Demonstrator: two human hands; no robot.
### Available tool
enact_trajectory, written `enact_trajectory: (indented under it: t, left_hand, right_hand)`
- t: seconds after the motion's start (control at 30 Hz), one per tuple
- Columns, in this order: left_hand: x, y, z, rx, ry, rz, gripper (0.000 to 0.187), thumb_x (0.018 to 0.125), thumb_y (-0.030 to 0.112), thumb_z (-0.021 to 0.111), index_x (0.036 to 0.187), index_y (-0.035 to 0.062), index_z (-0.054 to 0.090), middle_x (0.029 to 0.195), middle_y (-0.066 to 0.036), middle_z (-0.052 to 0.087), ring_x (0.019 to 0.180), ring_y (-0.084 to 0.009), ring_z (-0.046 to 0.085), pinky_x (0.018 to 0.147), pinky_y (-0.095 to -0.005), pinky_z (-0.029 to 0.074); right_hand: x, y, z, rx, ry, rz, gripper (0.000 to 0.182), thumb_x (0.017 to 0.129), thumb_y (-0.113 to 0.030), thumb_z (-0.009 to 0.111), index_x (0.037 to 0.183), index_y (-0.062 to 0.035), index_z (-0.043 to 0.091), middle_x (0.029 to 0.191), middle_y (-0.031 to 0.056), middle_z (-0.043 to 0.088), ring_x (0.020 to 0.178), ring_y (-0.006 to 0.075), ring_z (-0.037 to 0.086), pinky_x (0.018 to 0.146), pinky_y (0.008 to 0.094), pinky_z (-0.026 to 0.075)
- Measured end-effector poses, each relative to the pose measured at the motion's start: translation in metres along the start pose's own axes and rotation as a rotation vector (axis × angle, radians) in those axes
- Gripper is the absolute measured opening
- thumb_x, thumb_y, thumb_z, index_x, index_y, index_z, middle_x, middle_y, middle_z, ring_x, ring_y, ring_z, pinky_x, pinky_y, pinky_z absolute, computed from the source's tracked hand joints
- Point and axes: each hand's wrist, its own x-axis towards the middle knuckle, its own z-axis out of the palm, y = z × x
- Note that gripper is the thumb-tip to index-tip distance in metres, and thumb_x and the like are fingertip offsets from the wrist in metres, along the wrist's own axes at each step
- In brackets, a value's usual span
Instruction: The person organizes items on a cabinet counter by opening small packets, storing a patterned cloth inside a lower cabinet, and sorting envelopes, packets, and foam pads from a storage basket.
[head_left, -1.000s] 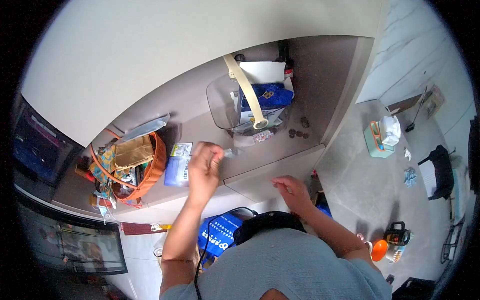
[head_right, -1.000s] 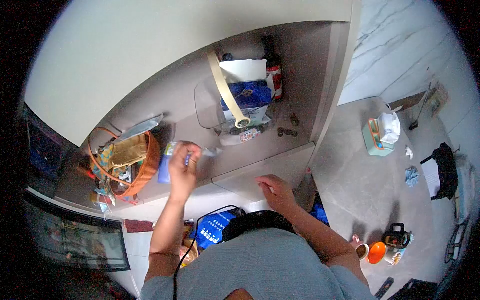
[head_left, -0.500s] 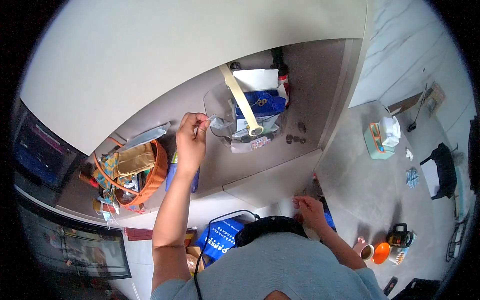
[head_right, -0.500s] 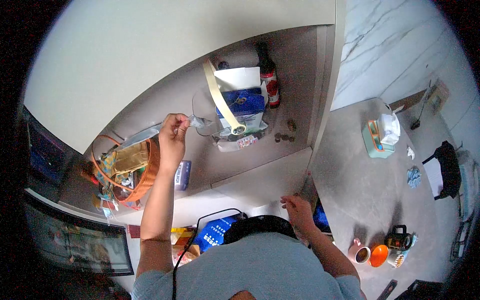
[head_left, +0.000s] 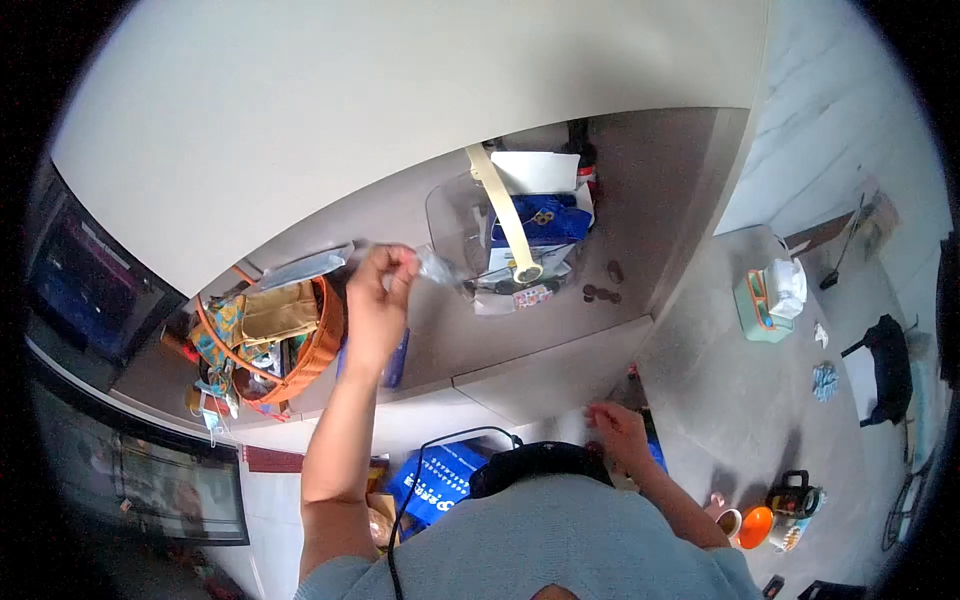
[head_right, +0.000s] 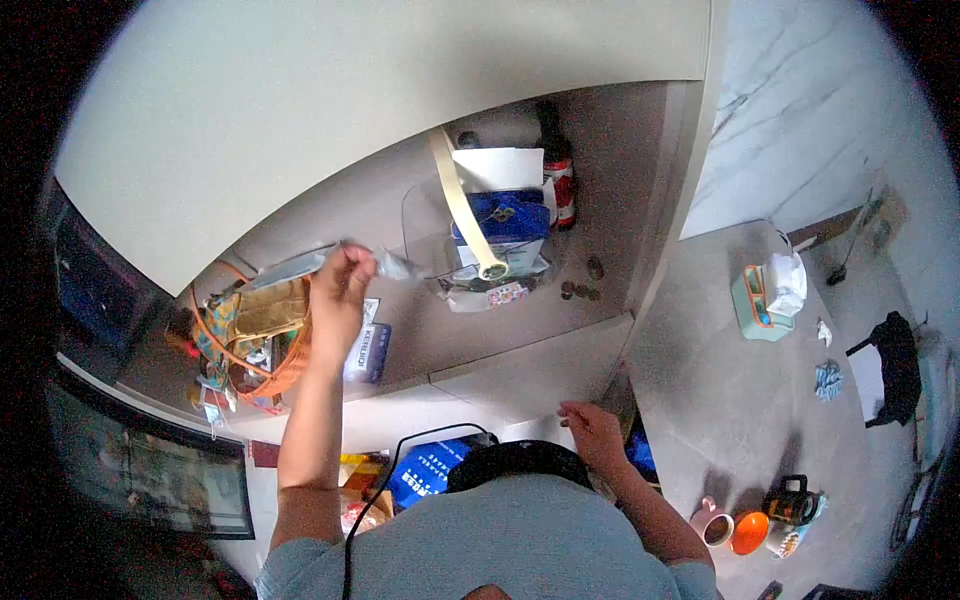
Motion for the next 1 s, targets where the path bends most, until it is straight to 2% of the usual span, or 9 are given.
enact_trajectory:
  t: [0.2,0.33,0.5,0.63,0.7,0.8,0.9,0.93,1.0]
  left_hand:
    - [-0.087,0.011,0.041,0.012,-0.491,0.08,0.01,0.081,0.005,0.063,0.089,0.0062,0.059,0.085,-0.01,0.058,0.08,-0.0271,0.06,0.068,-0.0345,0.049]
    - [-0.131,0.007,0.07,-0.114,-0.525,0.14,0.01,0.08,0.003,0.065,0.089,0.0044,0.061,0.082,-0.01,0.06,0.077,-0.0275,0.059,0.066,-0.0361,0.048]
    - [-0.149,-0.015,0.06,-0.144,-0.532,0.049,0.016,0.082,0.01,0.065,0.097,0.0072,0.063,0.088,-0.01,0.063,0.08,-0.03,0.06,0.07,-0.0381,0.049]
    - [-0.132,-0.077,0.01,0.508,-0.213,0.209,0.039,0.079,0.022,0.068,0.114,0.0059,0.06,0.108,-0.013,0.064,0.094,-0.0315,0.061,0.082,-0.0376,0.049]
    - [-0.132,-0.121,-0.013,0.727,-0.091,0.021,0.062,0.079,0.038,0.066,0.125,-0.0006,0.049,0.125,-0.02,0.053,0.114,-0.0372,0.051,0.094,-0.0448,0.041]
    - [-0.173,-0.163,-0.031,0.918,-0.233,-0.079,0.091,0.075,0.061,0.059,0.137,-0.0002,0.033,0.145,-0.023,0.027,0.134,-0.0424,0.023,0.105,-0.0525,0.025]
    - [-0.179,-0.125,-0.034,0.919,-0.419,-0.052,0.08,0.075,0.042,0.067,0.138,0.0051,0.033,0.145,-0.018,0.03,0.134,-0.0365,0.027,0.105,-0.0495,0.028]
    - [-0.183,-0.124,-0.03,0.979,-0.335,0.038,0.058,0.075,0.021,0.064,0.129,0.0072,0.047,0.135,-0.014,0.043,0.125,-0.0306,0.041,0.1,-0.0444,0.037]
    - [-0.186,-0.125,-0.036,0.9,-0.292,0.107,0.047,0.074,0.016,0.062,0.12,0.0069,0.053,0.127,-0.012,0.05,0.117,-0.0283,0.048,0.095,-0.0412,0.042]
  right_hand:
    - [0.018,-0.075,0.007,0.074,-0.093,-0.243,0.034,0.089,-0.008,0.055,0.122,-0.0031,0.053,0.116,0.0139,0.06,0.1,0.0233,0.062,0.085,0.033,0.049]
    - [0.027,-0.087,0.028,-0.094,-0.132,-0.467,0.042,0.088,-0.012,0.057,0.128,-0.0069,0.049,0.117,0.015,0.06,0.1,0.0289,0.063,0.085,0.038,0.049]
    - [0.027,-0.091,0.04,-0.065,-0.327,-0.183,0.04,0.091,-0.017,0.053,0.129,-0.0062,0.047,0.108,0.0168,0.064,0.096,0.0299,0.063,0.083,0.0372,0.048]
    - [0.024,-0.064,0.042,0.063,-0.265,-0.178,0.035,0.094,-0.016,0.048,0.127,-0.0053,0.049,0.106,0.0135,0.065,0.094,0.0234,0.064,0.082,0.0339,0.049]
    - [0.021,-0.063,0.041,0.149,-0.261,-0.14,0.034,0.095,-0.014,0.046,0.127,-0.0053,0.05,0.107,0.0114,0.066,0.093,0.0205,0.064,0.081,0.033,0.049]
    - [0.016,-0.047,0.038,0.234,-0.228,-0.105,0.033,0.095,-0.011,0.043,0.127,-0.0051,0.051,0.109,0.0088,0.066,0.092,0.0166,0.064,0.081,0.0316,0.049]
    - [0.013,-0.053,0.033,0.19,-0.2,-0.029,0.033,0.095,-0.01,0.043,0.126,-0.0051,0.052,0.109,0.0094,0.065,0.092,0.0158,0.064,0.079,0.0303,0.05]
    - [0.011,-0.059,0.03,0.146,-0.196,0.041,0.033,0.095,-0.01,0.044,0.126,-0.0052,0.052,0.109,0.0105,0.065,0.092,0.016,0.064,0.077,0.0294,0.051]
    - [0.01,-0.069,0.028,0.138,-0.19,0.074,0.033,0.095,-0.011,0.044,0.126,-0.0052,0.052,0.109,0.0105,0.065,0.092,0.0156,0.064,0.074,0.0279,0.051]
